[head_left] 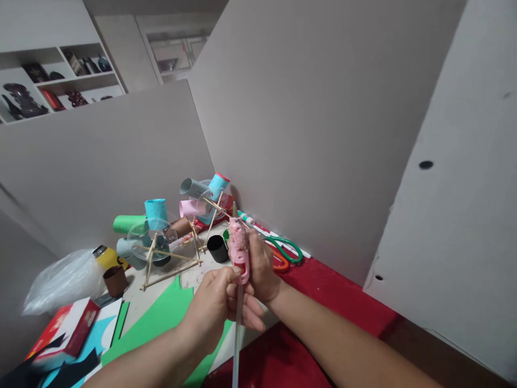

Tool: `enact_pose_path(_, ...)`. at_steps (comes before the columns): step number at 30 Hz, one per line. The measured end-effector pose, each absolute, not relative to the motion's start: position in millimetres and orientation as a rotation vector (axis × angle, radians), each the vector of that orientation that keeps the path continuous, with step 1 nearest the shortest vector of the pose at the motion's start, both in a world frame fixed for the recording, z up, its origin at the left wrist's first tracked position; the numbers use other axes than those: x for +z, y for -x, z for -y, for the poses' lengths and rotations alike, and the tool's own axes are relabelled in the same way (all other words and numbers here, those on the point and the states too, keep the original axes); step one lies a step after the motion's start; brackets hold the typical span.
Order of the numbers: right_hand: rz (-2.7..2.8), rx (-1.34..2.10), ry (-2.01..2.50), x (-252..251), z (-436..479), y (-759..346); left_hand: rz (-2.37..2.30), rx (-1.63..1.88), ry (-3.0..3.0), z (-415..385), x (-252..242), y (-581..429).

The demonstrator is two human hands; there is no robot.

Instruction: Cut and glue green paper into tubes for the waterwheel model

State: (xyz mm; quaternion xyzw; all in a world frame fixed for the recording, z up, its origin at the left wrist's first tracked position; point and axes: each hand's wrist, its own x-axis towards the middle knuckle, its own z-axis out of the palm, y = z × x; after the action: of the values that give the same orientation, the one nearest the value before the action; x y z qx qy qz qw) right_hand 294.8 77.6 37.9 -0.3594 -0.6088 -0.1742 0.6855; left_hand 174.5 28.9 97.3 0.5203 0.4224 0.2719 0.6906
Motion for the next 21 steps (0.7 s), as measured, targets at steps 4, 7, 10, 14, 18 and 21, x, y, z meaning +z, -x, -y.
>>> enact_pose_path(4,1.338,-0.4,0.835,36.0,-80.0,-296.0,-0.915,0.557,-1.113,-31.4,102.9,-174.7)
enact_pose_path(7,1.318,-0.413,0.84,33.4,-82.8,-296.4,-0.847,0.571,-1.082,-29.1,102.6,-171.3)
enact_pose_path(10,1.293,-0.418,0.852,29.0,-88.0,-296.4,-0.777,0.632,-1.094,-22.5,95.1,-165.3)
enact_pose_path(14,1.244,-0.461,0.898,18.4,-97.3,-296.0,-0.793,0.668,-1.222,-13.4,81.1,-157.3)
enact_pose_path(18,1.219,-0.485,0.936,10.6,-101.8,-296.1,-0.782,0.671,-1.291,-12.1,74.2,-152.9)
enact_pose_path(21,1.205,-0.489,0.949,10.9,-101.4,-296.2,-0.763,0.639,-1.298,-14.4,76.5,-150.8)
